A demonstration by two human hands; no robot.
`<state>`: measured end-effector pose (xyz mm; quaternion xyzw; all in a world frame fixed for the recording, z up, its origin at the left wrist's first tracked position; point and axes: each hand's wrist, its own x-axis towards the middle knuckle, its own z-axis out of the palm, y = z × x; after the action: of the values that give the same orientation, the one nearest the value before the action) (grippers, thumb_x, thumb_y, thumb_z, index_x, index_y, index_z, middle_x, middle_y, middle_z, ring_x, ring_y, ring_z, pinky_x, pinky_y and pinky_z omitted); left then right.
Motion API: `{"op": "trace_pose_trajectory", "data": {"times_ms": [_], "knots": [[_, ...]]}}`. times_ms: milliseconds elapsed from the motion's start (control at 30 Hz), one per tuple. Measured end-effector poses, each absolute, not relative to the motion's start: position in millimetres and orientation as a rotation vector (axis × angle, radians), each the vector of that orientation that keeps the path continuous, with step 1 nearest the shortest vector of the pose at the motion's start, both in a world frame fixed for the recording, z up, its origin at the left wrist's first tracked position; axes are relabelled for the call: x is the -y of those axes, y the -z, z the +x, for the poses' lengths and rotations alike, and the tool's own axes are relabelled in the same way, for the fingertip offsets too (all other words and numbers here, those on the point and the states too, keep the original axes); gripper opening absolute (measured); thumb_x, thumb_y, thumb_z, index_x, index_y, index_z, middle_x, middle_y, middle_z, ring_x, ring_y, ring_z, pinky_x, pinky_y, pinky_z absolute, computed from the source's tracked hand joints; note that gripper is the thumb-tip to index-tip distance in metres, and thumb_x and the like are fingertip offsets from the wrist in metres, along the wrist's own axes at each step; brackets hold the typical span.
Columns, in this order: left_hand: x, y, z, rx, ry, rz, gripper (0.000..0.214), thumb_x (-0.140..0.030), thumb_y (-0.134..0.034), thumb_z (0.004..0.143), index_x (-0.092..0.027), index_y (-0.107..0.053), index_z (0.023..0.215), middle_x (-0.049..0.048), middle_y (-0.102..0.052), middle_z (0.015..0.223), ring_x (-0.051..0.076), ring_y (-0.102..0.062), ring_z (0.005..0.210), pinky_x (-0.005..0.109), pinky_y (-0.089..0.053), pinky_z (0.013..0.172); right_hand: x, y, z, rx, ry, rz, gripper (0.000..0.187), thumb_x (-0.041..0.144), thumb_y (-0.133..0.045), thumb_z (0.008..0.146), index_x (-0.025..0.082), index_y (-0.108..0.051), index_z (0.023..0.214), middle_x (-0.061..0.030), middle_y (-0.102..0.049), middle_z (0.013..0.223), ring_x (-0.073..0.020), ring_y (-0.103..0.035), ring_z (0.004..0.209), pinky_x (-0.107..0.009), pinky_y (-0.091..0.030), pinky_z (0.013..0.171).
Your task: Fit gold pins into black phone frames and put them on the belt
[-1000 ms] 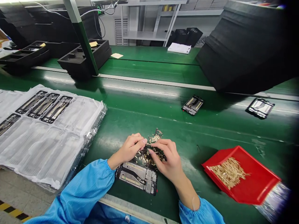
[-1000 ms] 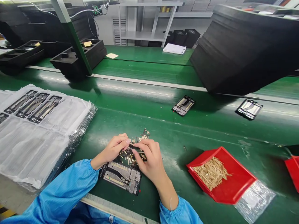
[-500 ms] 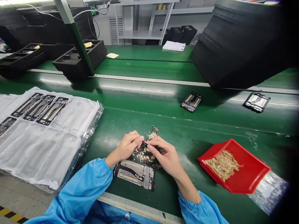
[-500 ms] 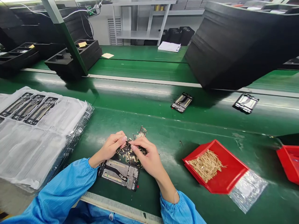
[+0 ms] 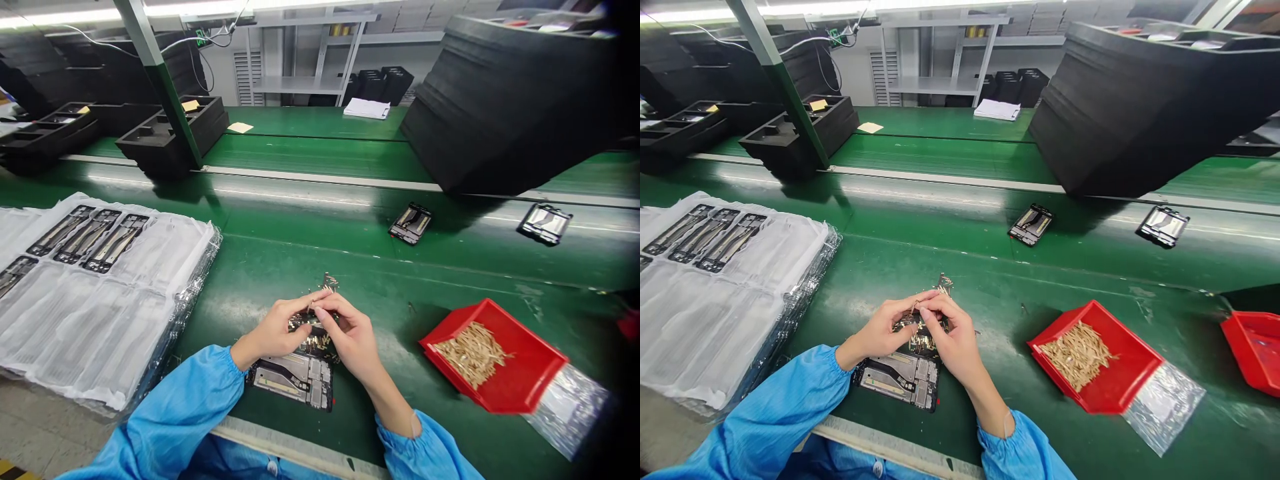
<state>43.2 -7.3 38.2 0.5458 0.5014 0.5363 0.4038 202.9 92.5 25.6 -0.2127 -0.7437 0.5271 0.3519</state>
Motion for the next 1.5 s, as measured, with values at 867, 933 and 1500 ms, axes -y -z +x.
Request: {"op": "trace_pose_trajectory", "data": {"times_ms": [867,933,1500], "knots": [[23,-63,107,-1.207,-0.801,0.892,0.044,-0.055,-0.077,0.085,-0.011,-0.078,0.088,0.0109,-0.081,0.076,0.009,-0.043,0.047,0.023,-0.035,0.050,-38,-59,335,2.401,-0.318,-0.657,0.033,0.013,-0.064,0.104,0.029,-0.070,0.132,-0.0069,-0.075,0.110,-0.0265,-0.062,0.099,-0.044,-0.046,0.089],[26,-63,110,-1.214,-0.779,0.927,0.039,-0.050,-0.073,0.089,-0.012,-0.079,0.087,0.0104,-0.081,0.077,0.010,-0.047,0.049,0.023,-0.037,0.052,-27,-56,324,2.423,-0.346,-0.664,0.029,0.013,-0.063,0.106,0.027,-0.069,0.131,-0.0067,-0.076,0.110,-0.0264,-0.061,0.099,-0.044,-0.045,0.087],[48,-49,110,-1.138,-0.875,0.669,0.053,-0.062,-0.083,0.080,-0.011,-0.075,0.085,0.0166,-0.084,0.089,0.015,-0.069,0.052,0.021,-0.044,0.044,-92,-42,380,2.180,0.054,-0.974,0.028,0.020,-0.063,0.104,0.028,-0.074,0.128,-0.0129,-0.074,0.123,-0.0327,-0.066,0.107,-0.052,-0.043,0.095]]}}
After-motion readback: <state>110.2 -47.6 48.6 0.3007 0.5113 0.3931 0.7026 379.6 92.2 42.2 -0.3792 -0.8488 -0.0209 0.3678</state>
